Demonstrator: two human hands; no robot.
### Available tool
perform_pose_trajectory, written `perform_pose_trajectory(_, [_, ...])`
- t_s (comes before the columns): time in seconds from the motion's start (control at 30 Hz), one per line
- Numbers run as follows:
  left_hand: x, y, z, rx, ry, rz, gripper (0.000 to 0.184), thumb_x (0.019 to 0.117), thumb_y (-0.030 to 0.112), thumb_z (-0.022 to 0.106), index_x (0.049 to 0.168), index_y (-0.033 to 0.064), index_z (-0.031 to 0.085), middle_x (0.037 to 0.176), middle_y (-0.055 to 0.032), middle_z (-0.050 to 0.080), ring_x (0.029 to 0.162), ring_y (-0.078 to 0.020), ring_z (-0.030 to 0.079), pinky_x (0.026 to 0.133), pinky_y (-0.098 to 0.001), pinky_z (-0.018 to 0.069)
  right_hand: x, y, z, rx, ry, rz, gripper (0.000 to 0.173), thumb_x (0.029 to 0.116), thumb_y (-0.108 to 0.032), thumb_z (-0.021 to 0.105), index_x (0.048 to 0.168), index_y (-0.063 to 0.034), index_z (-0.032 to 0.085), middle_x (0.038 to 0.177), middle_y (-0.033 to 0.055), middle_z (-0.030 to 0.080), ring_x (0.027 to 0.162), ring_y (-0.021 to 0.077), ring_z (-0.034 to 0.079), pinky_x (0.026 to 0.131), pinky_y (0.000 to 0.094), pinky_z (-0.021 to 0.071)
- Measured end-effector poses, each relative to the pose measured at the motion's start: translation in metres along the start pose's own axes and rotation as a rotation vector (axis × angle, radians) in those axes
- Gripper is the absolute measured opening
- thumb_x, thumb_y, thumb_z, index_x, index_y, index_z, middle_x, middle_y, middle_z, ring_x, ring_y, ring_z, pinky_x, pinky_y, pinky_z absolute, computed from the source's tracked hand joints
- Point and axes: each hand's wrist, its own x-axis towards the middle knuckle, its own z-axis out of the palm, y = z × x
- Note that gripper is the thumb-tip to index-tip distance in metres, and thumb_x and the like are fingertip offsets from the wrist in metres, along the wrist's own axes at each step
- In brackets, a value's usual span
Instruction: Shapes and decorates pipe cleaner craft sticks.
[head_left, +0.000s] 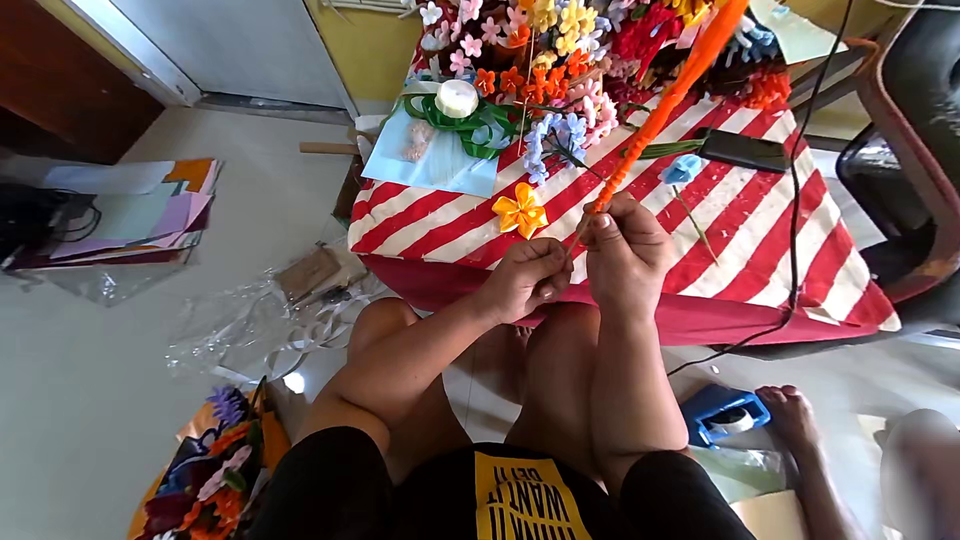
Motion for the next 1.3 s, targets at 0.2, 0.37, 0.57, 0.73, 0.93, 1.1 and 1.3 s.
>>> perform_pose_trajectory(0.2, [0.0, -0.001, 0.0, 0.048, 0.051, 0.055, 0.028, 0.1047, 0.009, 0.045, 0.084, 0.0134, 0.064, 0.066, 0.0077, 0.058, 0.054, 0.0032, 0.048, 0.051, -0.0128, 0.0384, 0.0, -0.002, 0.0, -0.165, 0.037, -0.057, 0.012, 0.1034, -0.008, 0.053, 0.099, -0.0105, 0.064, 0.09, -0.0084, 0.058, 0.072, -0.0026, 0.054, 0.065, 0.0154, 0.0487])
perform_pose_trajectory(0.37, [0.001, -0.007, 0.005, 0.078, 0.089, 0.104, 0.027, 0.1032, 0.006, 0.047, 0.084, 0.0131, 0.065, 0.067, 0.007, 0.059, 0.054, 0.0032, 0.047, 0.051, -0.0128, 0.0373, 0.0, 0.0, 0.0, -0.283, 0.11, -0.142, 0.01, 0.1036, -0.009, 0.053, 0.097, -0.0087, 0.061, 0.089, -0.0063, 0.056, 0.076, -0.0013, 0.054, 0.069, 0.0163, 0.0483])
perform_pose_trajectory(0.57, [0.001, -0.012, 0.008, -0.02, 0.036, 0.037, 0.028, 0.105, 0.007, 0.043, 0.086, 0.0129, 0.064, 0.066, 0.0077, 0.059, 0.055, 0.003, 0.049, 0.052, -0.0133, 0.0399, -0.004, 0.003, 0.008, -0.175, 0.137, -0.131, 0.013, 0.1057, -0.012, 0.051, 0.099, -0.0141, 0.063, 0.09, -0.0095, 0.057, 0.075, -0.002, 0.057, 0.067, 0.0166, 0.0514])
perform_pose_trajectory(0.73, [-0.001, -0.017, 0.009, -0.09, 0.026, 0.01, 0.029, 0.1049, 0.007, 0.042, 0.087, 0.0121, 0.064, 0.067, 0.0077, 0.06, 0.055, 0.0023, 0.05, 0.053, -0.014, 0.0409, -0.004, 0.001, 0.008, -0.1, 0.138, -0.102, 0.014, 0.1058, -0.013, 0.051, 0.1, -0.0164, 0.064, 0.088, -0.0109, 0.059, 0.074, -0.0017, 0.057, 0.068, 0.0173, 0.0518])
perform_pose_trajectory(0.93, [0.003, -0.009, 0.003, 0.186, 0.068, 0.107, 0.028, 0.1052, 0.007, 0.041, 0.089, 0.0103, 0.063, 0.07, 0.008, 0.061, 0.06, 0.0027, 0.053, 0.056, -0.0142, 0.0427, -0.003, 0.003, 0.007, -0.099, 0.13, -0.13, 0.013, 0.1054, -0.013, 0.053, 0.101, -0.0171, 0.064, 0.091, -0.012, 0.06, 0.076, -0.0026, 0.058, 0.071, 0.0174, 0.0531])
perform_pose_trajectory(1.1, [0.002, -0.01, 0.001, 0.403, 0.196, 0.234, 0.013, 0.099, -0.001, 0.055, 0.092, 0.0056, 0.064, 0.071, 0.0071, 0.061, 0.059, 0.0034, 0.051, 0.055, -0.0139, 0.043, -0.002, 0.004, 0.007, -0.135, 0.159, -0.143, 0.011, 0.1039, -0.009, 0.055, 0.1, -0.0164, 0.063, 0.089, -0.012, 0.059, 0.074, -0.0032, 0.057, 0.068, 0.016, 0.0516])
perform_pose_trajectory(1.3, [0.001, -0.012, 0.004, 0.285, 0.196, 0.276, 0.022, 0.1014, 0.0, 0.051, 0.086, 0.0067, 0.065, 0.067, 0.0051, 0.062, 0.055, 0.0029, 0.051, 0.052, -0.0133, 0.0412, -0.001, 0.003, 0.005, -0.003, 0.094, -0.062, 0.012, 0.1043, -0.014, 0.056, 0.101, -0.0174, 0.067, 0.091, -0.0106, 0.061, 0.075, -0.0009, 0.059, 0.07, 0.0182, 0.0537])
